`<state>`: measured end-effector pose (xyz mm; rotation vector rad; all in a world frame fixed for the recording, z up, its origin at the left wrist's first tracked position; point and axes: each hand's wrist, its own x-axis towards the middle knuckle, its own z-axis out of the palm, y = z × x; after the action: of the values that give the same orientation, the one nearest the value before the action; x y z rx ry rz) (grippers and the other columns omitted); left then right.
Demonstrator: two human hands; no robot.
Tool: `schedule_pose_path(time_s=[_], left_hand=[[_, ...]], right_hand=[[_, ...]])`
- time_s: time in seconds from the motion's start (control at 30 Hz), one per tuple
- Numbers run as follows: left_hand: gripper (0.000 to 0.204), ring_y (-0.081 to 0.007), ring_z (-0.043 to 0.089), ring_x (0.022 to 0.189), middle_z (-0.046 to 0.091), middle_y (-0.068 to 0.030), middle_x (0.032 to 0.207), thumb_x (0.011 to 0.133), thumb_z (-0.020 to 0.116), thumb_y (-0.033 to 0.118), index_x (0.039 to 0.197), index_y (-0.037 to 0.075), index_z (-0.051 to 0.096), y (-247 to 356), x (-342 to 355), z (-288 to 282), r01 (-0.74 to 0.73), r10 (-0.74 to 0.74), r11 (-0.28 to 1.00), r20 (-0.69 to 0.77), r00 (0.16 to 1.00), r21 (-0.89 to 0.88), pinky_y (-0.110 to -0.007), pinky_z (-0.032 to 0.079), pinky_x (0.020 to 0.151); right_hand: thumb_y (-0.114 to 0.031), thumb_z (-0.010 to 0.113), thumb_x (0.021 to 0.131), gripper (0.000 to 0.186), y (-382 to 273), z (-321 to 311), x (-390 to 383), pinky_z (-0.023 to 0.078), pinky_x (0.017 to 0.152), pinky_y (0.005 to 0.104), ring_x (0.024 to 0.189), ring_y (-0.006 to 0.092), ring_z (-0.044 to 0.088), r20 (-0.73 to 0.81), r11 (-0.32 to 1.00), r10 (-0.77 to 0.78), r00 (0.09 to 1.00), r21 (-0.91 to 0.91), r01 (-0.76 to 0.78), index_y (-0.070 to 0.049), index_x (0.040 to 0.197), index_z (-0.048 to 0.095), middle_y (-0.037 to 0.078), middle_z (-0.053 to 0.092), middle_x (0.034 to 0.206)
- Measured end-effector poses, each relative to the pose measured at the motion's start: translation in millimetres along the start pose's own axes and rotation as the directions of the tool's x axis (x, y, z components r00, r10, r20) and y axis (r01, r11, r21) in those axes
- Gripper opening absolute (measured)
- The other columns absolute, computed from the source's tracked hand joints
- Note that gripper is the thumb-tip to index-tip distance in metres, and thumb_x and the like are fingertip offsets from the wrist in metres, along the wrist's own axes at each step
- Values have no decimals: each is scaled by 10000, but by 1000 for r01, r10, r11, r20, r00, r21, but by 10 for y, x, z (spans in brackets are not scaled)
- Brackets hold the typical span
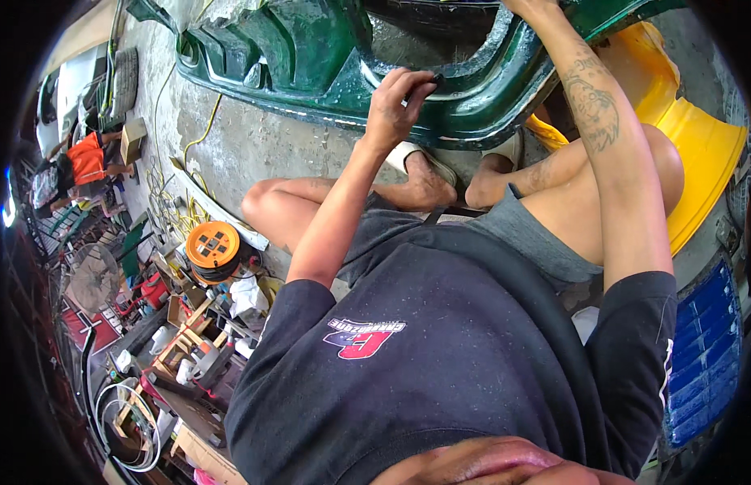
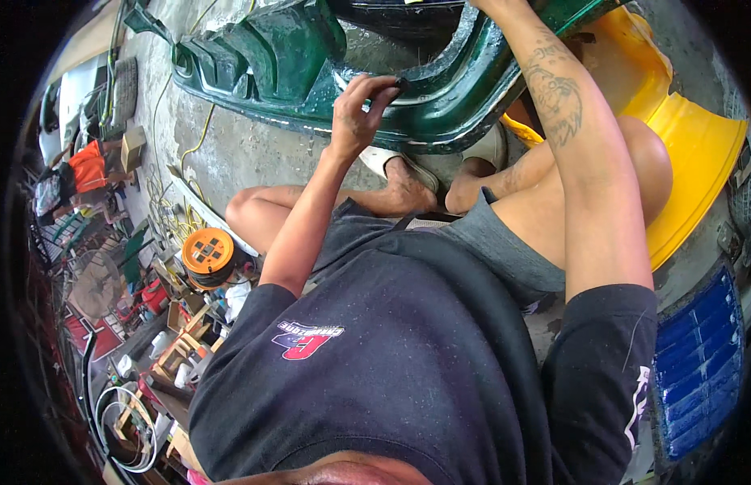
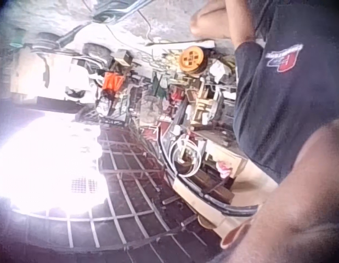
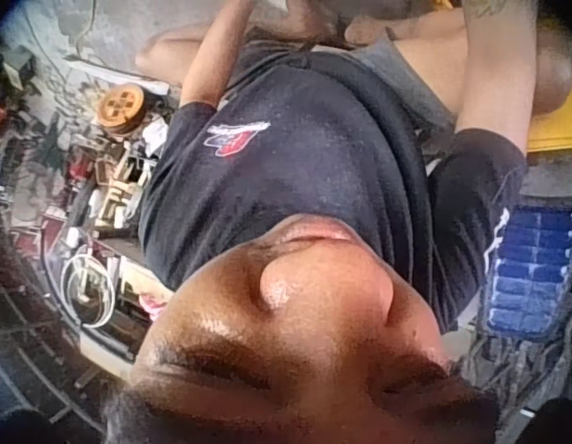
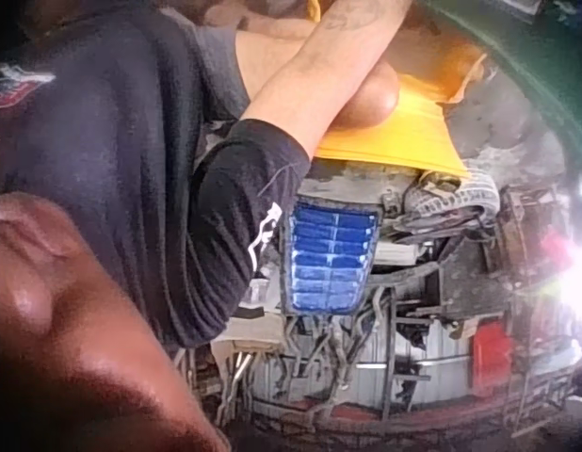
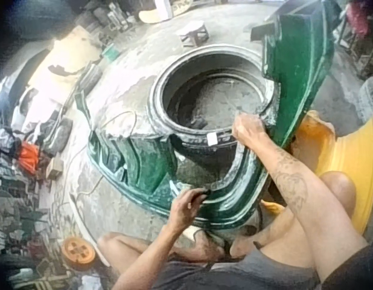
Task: The person sands the edges of a green vehicle panel by hand using sandpaper.
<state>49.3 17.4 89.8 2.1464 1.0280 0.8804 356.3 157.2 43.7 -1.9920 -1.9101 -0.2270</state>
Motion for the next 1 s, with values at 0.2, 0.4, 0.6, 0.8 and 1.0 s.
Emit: schedule_pose_path(time_s=[0.2,0.4,0.6,0.8,1.0], left_hand=[[161,-289,594,849,612,-77,887,841,781,102,992,83,731,-272,-6,33,-270,243,954,187,952,132,-399,485,748],[224,-295,569,790,562,-71,843,836,796,138,1038,109,703,-208,257,359,-439,419,895,183,890,86,-397,442,711],[176,-286,553,838,522,-92,866,852,750,131,1002,76,675,-255,114,286,-378,347,918,226,910,115,-401,428,750],[72,-298,555,850,511,-106,876,858,678,70,923,61,650,-140,192,371,-394,355,912,260,898,116,-402,422,768],[143,-366,525,782,518,-140,873,819,724,-2,876,51,604,69,448,756,-365,358,924,80,930,111,-443,437,695]], right_hand=[[-182,567,857,233,26,-93,15,579,604,485,663,379,720,51,1000,-11,999,-18,12,-33,773,726,218,715,737],[-182,568,854,230,28,-70,15,579,604,488,658,377,719,34,999,-23,999,-42,24,-30,770,718,214,710,717],[-196,559,874,247,29,-78,29,577,616,500,667,383,717,108,999,-31,994,-21,34,-9,906,718,209,713,731],[-216,571,891,292,55,-91,-43,579,623,505,668,401,711,10,998,-37,999,-53,38,33,986,691,221,704,734],[-214,580,882,284,-41,-149,22,589,642,497,690,394,724,88,999,46,995,9,-47,33,945,705,224,712,745]])
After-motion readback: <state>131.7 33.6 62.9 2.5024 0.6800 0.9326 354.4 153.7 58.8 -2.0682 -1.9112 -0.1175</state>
